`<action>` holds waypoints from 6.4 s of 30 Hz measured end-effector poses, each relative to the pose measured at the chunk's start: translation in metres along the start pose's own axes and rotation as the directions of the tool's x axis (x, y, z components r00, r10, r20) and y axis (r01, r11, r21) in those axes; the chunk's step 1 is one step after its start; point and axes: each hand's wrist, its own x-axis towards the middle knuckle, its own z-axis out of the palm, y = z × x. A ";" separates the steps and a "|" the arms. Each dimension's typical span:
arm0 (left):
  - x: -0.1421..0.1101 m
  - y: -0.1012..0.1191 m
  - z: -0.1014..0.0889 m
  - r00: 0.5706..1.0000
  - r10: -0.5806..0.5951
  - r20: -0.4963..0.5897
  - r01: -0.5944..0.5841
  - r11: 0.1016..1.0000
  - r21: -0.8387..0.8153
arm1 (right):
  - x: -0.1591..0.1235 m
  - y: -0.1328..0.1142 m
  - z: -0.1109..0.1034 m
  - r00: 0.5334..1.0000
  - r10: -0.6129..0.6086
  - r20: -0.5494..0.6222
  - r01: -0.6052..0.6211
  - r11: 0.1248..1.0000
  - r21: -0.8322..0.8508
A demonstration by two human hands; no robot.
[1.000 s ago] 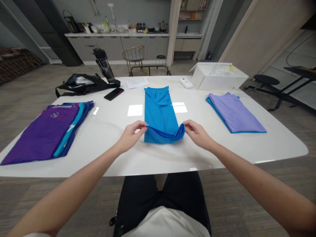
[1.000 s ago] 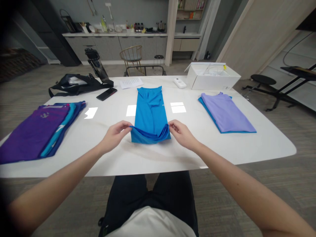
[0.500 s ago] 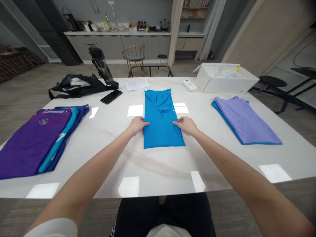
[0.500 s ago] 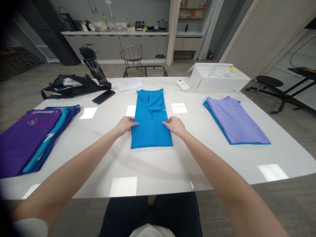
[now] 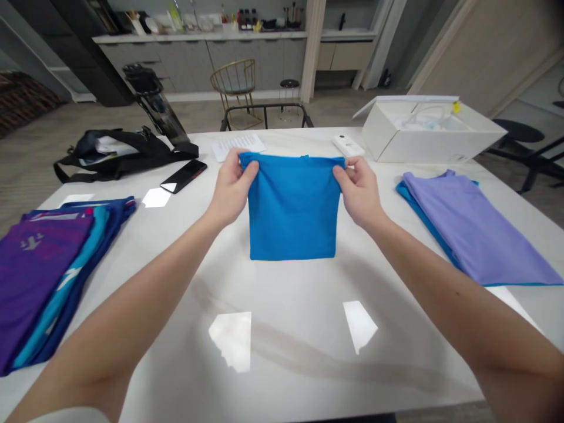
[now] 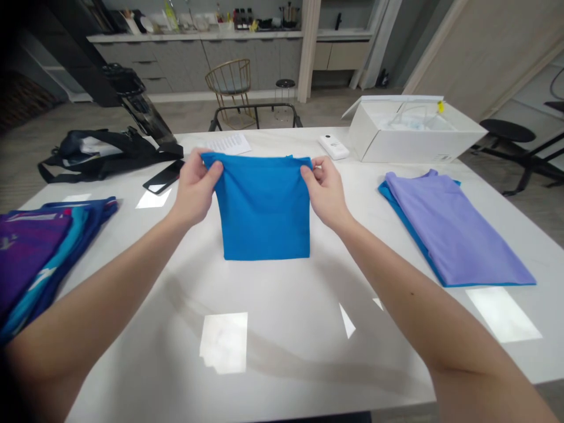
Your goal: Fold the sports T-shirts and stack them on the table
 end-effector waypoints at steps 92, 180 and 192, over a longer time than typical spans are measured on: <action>0.001 -0.119 0.068 0.932 -0.284 0.226 -0.071 0.470 0.880 | 0.019 0.093 0.098 0.891 0.343 0.297 0.069 0.544 -0.836; -0.306 0.026 -0.032 0.874 -0.154 0.461 -0.363 0.423 0.830 | -0.299 -0.044 -0.035 0.911 0.155 0.381 0.184 0.676 -0.714; -0.265 0.033 -0.055 0.917 -0.169 0.361 -0.132 0.725 0.676 | -0.268 -0.065 -0.035 0.911 0.266 0.315 -0.042 0.819 -0.572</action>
